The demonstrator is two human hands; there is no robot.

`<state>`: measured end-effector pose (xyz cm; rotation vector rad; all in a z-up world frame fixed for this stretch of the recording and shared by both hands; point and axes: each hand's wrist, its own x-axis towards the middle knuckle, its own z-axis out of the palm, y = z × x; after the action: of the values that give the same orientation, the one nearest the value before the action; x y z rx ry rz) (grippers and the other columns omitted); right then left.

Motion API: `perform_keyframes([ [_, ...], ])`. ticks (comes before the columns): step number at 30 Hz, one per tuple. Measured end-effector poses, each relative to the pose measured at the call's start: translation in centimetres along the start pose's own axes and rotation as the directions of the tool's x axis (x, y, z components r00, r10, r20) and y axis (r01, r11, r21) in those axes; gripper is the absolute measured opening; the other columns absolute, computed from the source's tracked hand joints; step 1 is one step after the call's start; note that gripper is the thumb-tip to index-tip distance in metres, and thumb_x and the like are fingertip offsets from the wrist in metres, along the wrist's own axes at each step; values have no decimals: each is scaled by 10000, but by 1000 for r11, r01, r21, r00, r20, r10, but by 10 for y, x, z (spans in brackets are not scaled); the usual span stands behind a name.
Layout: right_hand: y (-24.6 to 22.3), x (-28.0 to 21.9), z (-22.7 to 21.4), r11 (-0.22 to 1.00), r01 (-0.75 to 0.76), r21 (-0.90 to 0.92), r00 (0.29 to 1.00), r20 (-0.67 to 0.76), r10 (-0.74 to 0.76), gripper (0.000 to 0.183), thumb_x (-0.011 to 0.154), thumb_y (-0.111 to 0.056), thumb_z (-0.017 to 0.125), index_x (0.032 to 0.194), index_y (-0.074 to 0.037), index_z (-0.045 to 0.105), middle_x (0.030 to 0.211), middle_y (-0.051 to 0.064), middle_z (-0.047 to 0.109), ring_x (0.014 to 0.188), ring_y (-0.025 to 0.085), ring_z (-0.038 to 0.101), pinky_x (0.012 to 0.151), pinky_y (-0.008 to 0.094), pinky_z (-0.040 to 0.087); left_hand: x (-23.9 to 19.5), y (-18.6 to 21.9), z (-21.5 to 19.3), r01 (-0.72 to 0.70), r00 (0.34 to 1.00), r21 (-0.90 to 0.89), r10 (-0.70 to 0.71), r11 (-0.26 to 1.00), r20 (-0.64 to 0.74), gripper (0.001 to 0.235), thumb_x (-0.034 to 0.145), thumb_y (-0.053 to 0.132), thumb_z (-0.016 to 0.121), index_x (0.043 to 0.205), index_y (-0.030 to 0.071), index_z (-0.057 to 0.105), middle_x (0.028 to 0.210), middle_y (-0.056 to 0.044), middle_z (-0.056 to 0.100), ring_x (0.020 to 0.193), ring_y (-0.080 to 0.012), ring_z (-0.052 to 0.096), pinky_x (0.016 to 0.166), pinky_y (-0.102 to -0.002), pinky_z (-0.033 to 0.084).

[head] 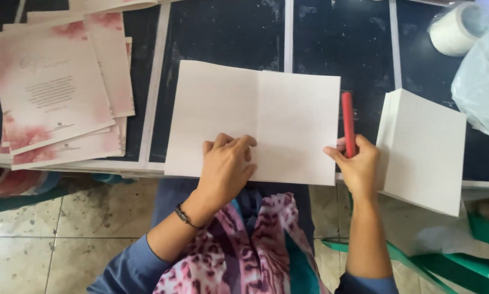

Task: Scoring printed cards using a machine and then manually folding and creasing them with a hand tool.

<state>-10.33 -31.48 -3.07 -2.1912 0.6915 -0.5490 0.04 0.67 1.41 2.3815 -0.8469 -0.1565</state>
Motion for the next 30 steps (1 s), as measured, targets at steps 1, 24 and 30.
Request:
perform_keyframes([
  [1,3,1,3,1000,7,-9,1000,8,-7,395,727,-207,1016,986,-55,759,778,67,717,588,133,582,541,281,501,-1,2,-1,-19,1000,22,19,1000,0,459,750,203,851,1185,204,702,844,36,693,1036,-281,604,873,-451,381],
  [24,-24,-15,17,997,61,-57,998,23,-60,394,753,-219,984,1017,-43,750,743,160,695,650,296,665,623,378,515,-17,-29,-21,-58,980,-783,-115,620,-163,407,951,160,563,1247,-100,669,1312,-390,633,1268,-488,609,999,-556,494],
  [30,-46,-10,22,992,-75,-97,995,52,80,98,923,-190,806,900,-100,776,529,71,611,480,200,605,464,322,474,21,22,18,-251,966,16,252,968,-62,449,871,116,728,1284,69,558,1572,-273,449,1447,-487,434,1215,-605,313],
])
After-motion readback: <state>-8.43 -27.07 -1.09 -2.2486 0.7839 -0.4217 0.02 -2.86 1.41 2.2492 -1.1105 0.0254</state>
